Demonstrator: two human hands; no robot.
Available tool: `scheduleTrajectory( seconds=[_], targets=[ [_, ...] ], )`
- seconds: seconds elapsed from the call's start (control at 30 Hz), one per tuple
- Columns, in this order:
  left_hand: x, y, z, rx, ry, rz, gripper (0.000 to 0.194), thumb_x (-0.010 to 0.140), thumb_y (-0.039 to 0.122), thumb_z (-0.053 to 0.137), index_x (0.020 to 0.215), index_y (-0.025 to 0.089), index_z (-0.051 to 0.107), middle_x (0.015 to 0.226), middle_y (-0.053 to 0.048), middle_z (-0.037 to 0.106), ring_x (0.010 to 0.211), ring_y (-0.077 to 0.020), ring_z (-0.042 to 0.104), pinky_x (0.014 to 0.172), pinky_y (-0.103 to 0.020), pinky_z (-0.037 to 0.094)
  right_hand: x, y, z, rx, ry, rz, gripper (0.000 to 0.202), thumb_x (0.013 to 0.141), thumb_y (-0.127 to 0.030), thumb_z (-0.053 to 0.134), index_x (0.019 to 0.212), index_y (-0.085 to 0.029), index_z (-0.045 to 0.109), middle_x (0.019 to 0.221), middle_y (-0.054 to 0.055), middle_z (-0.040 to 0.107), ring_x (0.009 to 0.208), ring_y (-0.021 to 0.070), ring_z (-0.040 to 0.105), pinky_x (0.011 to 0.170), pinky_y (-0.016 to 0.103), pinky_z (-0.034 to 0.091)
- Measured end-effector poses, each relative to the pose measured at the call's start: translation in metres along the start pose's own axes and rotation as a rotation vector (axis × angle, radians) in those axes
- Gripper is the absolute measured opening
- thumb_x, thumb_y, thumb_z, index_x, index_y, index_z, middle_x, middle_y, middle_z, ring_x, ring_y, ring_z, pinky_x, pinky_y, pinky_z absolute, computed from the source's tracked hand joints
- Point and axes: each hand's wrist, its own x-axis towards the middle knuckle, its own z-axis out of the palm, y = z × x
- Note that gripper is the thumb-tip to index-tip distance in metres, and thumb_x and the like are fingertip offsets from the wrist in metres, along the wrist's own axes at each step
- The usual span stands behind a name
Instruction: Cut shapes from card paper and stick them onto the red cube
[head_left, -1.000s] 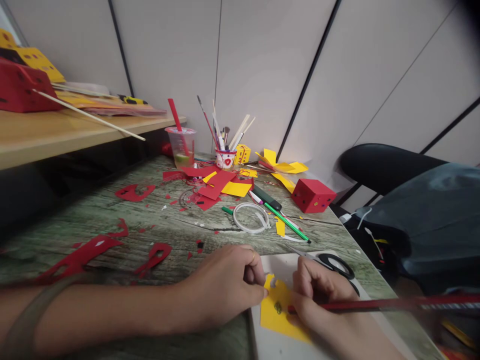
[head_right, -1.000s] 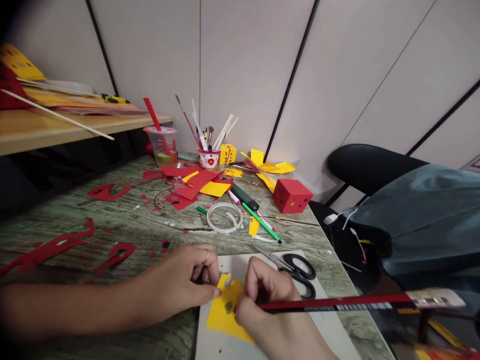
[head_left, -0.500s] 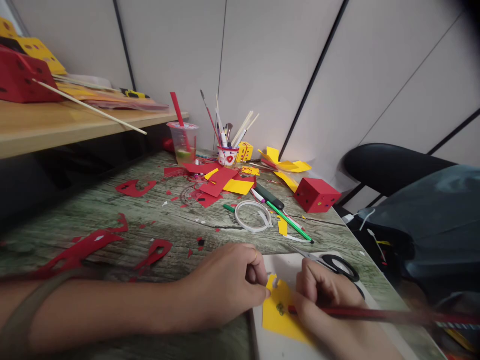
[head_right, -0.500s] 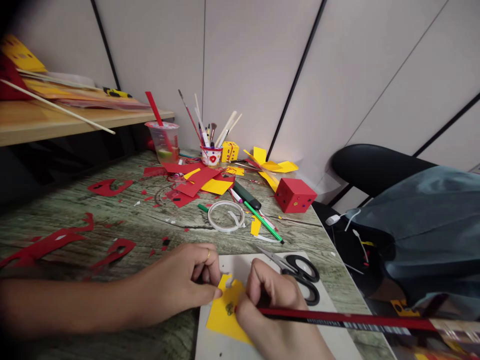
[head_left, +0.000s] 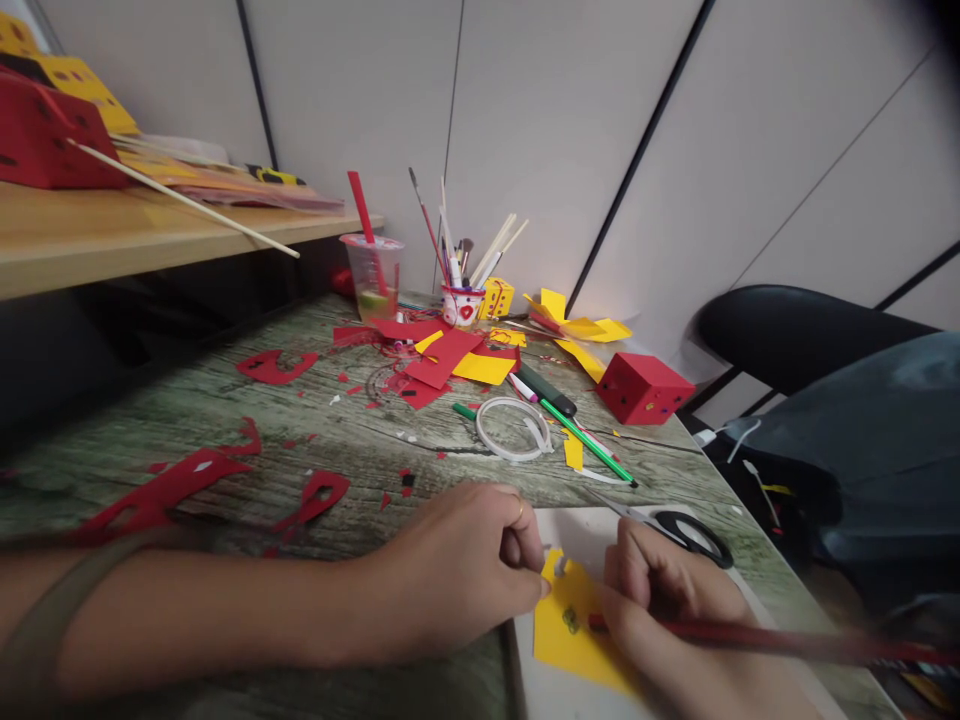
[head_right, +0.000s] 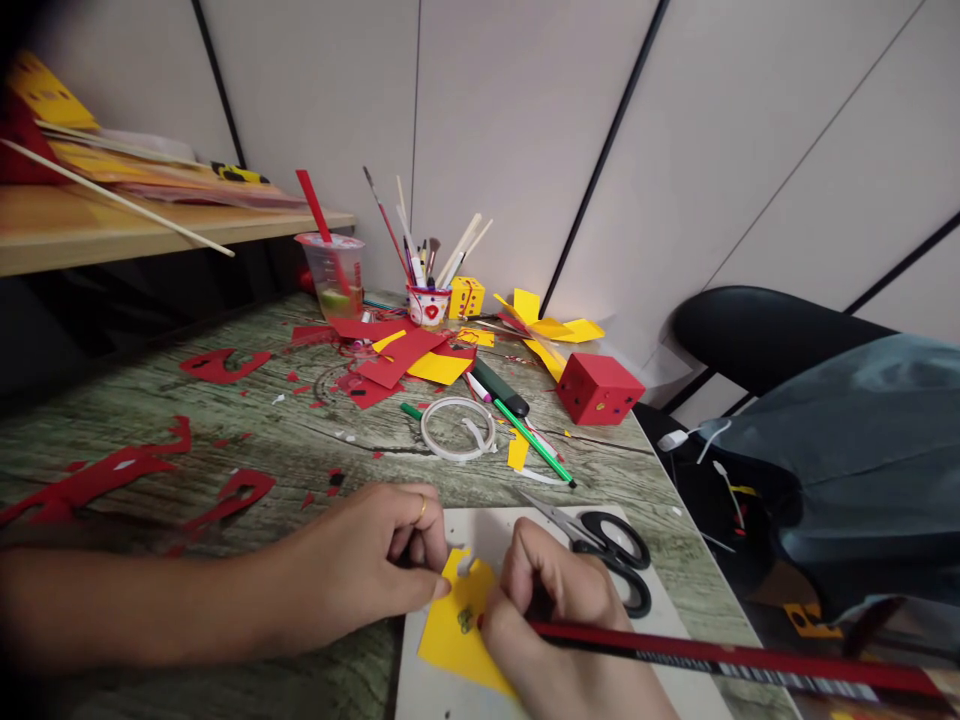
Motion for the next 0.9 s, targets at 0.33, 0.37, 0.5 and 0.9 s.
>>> scheduleTrajectory(
  seconds=[0.33, 0.37, 0.5, 0.9],
  targets=[
    [-0.001, -0.001, 0.001, -0.015, 0.005, 0.008, 0.001, 0.063, 0.018, 0.056, 0.064, 0.018, 0.055, 0.059, 0.005, 0.051, 0.053, -0.0077, 0.043, 0.046, -0.019, 0.03, -0.001, -0.002, -0.001, 0.137, 0.004, 0.039, 0.025, 0.066, -0.019, 0.046, 0.052, -0.023, 0.026, 0.048, -0.007, 0.031, 0.044, 0.0089, 0.027, 0.039, 0.021, 0.023],
    [-0.001, 0.0, 0.001, -0.018, 0.009, 0.008, 0.001, 0.063, 0.018, 0.056, 0.063, 0.018, 0.055, 0.06, 0.005, 0.051, 0.054, -0.0076, 0.043, 0.046, -0.018, 0.03, -0.001, -0.003, -0.003, 0.204, 0.025, 0.034, 0.026, 0.068, -0.021, 0.048, 0.052, -0.023, 0.027, 0.049, -0.007, 0.033, 0.044, 0.009, 0.029, 0.039, 0.021, 0.025],
    [0.0, 0.001, -0.001, -0.059, -0.001, -0.036, 0.006, 0.062, 0.022, 0.059, 0.064, 0.017, 0.056, 0.059, 0.005, 0.05, 0.054, -0.0077, 0.043, 0.046, -0.017, 0.031, 0.001, -0.002, -0.025, 0.19, 0.143, -0.06, 0.02, 0.075, -0.031, 0.052, 0.06, -0.023, 0.042, 0.053, -0.004, 0.048, 0.046, 0.011, 0.043, 0.04, 0.02, 0.035],
    [0.007, 0.024, -0.03, -0.128, 0.107, -0.028, 0.008, 0.067, 0.023, 0.054, 0.067, 0.016, 0.052, 0.053, 0.007, 0.042, 0.048, -0.0073, 0.036, 0.043, -0.019, 0.024, -0.002, 0.016, -0.059, -0.957, 0.185, -0.238, 0.017, 0.076, -0.021, 0.044, 0.081, -0.029, 0.058, 0.085, 0.003, 0.059, 0.07, 0.0212, 0.061, 0.044, 0.027, 0.047]
  ],
)
